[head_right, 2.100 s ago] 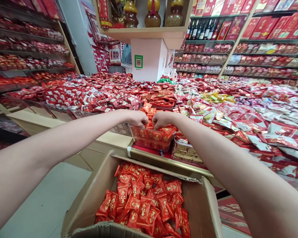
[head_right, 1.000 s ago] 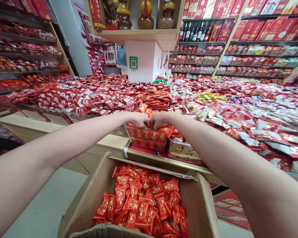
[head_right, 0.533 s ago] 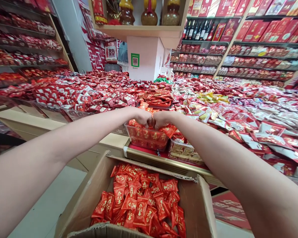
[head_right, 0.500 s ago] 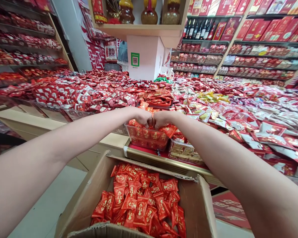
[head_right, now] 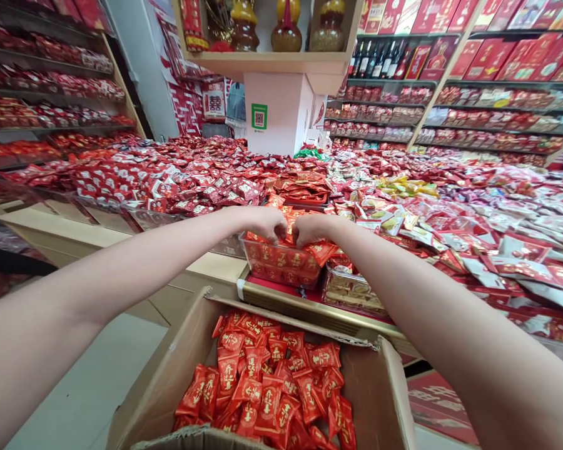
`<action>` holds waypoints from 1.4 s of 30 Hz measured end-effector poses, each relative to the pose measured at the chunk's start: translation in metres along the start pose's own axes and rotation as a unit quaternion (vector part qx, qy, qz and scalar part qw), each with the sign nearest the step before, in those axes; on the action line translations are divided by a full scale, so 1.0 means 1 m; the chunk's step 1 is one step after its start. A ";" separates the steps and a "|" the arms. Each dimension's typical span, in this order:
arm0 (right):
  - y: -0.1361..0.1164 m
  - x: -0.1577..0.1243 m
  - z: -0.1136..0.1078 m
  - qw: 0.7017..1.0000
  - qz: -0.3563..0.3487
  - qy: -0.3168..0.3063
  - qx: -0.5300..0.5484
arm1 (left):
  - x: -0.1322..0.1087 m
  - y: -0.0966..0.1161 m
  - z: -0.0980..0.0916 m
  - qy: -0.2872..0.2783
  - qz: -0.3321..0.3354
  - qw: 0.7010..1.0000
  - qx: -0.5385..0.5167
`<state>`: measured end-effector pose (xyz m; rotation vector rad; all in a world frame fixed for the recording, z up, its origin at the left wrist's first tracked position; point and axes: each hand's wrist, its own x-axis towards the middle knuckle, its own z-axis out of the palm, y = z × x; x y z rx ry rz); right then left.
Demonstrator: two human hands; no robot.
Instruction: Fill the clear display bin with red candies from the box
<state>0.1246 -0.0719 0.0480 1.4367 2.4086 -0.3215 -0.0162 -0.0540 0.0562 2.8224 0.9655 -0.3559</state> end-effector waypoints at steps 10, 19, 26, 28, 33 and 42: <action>-0.005 -0.011 -0.003 0.995 0.003 0.097 0.005 | -0.008 0.006 0.002 0.034 -0.013 0.999 -0.034; -0.046 -0.056 0.031 0.833 -0.016 0.463 0.303 | -0.067 0.066 0.070 0.244 0.022 0.751 -0.613; -0.102 -0.079 0.151 0.708 -0.061 0.351 0.610 | -0.100 0.107 0.157 0.276 -0.038 0.628 -0.726; -0.101 -0.085 0.154 0.687 -0.049 0.361 0.628 | -0.104 0.103 0.162 0.271 -0.046 0.655 -0.704; -0.053 -0.079 0.078 0.678 -0.010 0.514 0.526 | -0.101 0.053 0.125 0.476 -0.102 0.762 -0.426; -0.034 0.048 0.013 0.860 0.114 0.400 0.296 | -0.051 -0.038 0.079 0.510 -0.092 0.846 -0.125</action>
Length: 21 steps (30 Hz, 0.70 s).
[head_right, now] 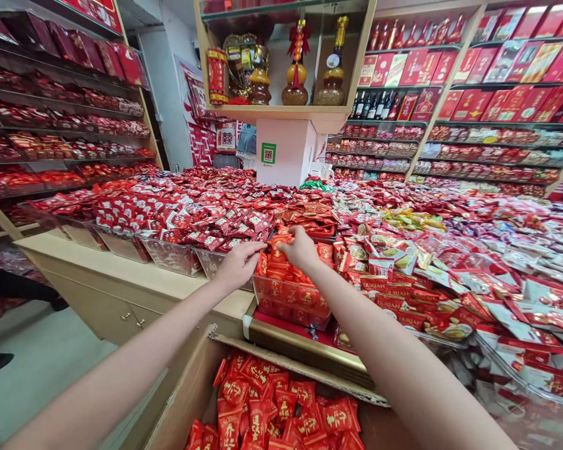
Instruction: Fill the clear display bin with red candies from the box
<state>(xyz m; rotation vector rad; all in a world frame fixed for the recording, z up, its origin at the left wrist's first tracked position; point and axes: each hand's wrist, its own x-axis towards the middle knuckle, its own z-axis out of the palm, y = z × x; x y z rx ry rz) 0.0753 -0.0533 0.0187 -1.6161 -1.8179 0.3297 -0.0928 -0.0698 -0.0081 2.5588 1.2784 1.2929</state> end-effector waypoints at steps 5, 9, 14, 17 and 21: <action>-0.006 0.000 0.004 0.993 -0.032 -0.035 -0.104 | 0.007 -0.008 0.006 -0.128 0.091 0.983 0.091; 0.004 -0.002 -0.020 0.978 -0.050 -0.041 -0.201 | 0.014 -0.002 0.004 -0.140 0.115 0.977 0.109; 0.014 -0.009 -0.028 0.955 -0.067 -0.119 -0.265 | 0.027 0.010 0.007 -0.195 0.141 0.961 0.138; 0.015 -0.012 -0.026 0.949 -0.089 -0.149 -0.264 | 0.035 0.012 0.011 -0.266 0.131 0.945 0.137; 0.017 -0.011 -0.022 0.947 -0.115 -0.168 -0.250 | 0.040 0.012 0.012 -0.293 0.120 0.939 0.132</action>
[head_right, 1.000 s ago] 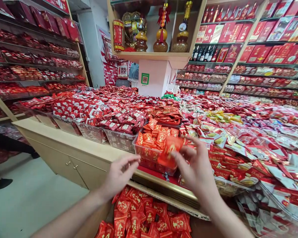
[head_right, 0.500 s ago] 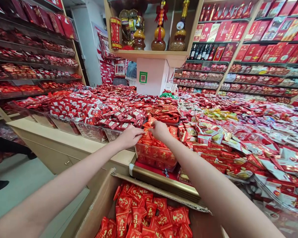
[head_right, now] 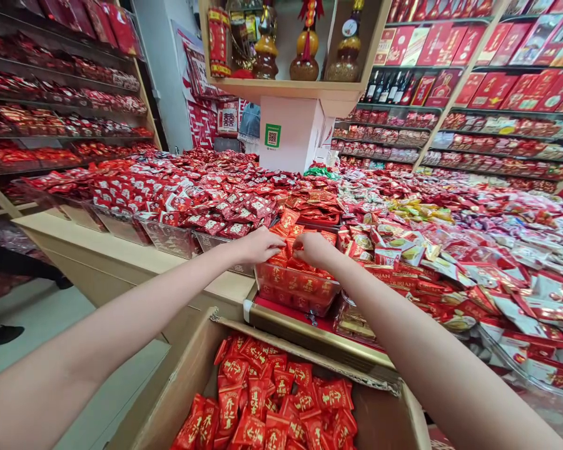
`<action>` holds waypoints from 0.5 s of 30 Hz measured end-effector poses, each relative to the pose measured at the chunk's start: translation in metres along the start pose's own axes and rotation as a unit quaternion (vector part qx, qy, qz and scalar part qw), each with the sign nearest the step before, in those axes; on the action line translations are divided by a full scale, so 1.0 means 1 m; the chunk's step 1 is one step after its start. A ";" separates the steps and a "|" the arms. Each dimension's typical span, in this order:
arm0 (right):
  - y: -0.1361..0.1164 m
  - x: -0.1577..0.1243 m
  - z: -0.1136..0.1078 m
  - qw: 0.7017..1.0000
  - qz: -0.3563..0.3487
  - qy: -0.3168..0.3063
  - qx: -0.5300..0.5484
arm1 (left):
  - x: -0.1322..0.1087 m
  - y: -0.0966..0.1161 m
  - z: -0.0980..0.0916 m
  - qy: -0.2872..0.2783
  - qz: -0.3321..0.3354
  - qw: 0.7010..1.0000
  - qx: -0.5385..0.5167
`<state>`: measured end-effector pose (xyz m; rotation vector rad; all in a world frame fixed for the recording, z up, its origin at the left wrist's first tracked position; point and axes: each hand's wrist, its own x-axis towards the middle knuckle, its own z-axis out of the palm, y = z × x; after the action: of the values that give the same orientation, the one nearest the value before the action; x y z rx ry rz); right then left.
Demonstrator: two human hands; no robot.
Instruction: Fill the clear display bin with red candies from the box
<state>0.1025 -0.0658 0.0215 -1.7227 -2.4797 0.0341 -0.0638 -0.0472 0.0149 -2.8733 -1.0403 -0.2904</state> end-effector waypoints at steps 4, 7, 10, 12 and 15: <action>0.001 -0.001 -0.002 1.000 -0.017 -0.013 0.005 | -0.003 0.002 -0.006 -0.011 -0.019 1.000 0.003; 0.003 -0.004 -0.008 1.000 -0.018 -0.007 -0.002 | -0.006 0.004 -0.010 -0.015 -0.028 0.999 0.004; 0.006 0.000 -0.013 1.000 -0.003 0.025 -0.014 | -0.008 0.003 -0.011 -0.009 -0.034 0.999 0.008; 0.007 0.008 -0.012 0.999 -0.005 0.044 -0.018 | -0.008 0.001 -0.010 0.002 -0.038 0.999 0.016; 0.007 0.026 -0.005 0.998 -0.017 0.056 -0.018 | -0.009 -0.001 -0.010 0.020 -0.045 0.998 0.033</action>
<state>0.1009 -0.0387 0.0279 -1.6482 -2.4421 -0.1080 -0.0726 -0.0534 0.0230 -2.7563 -1.1513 -0.3133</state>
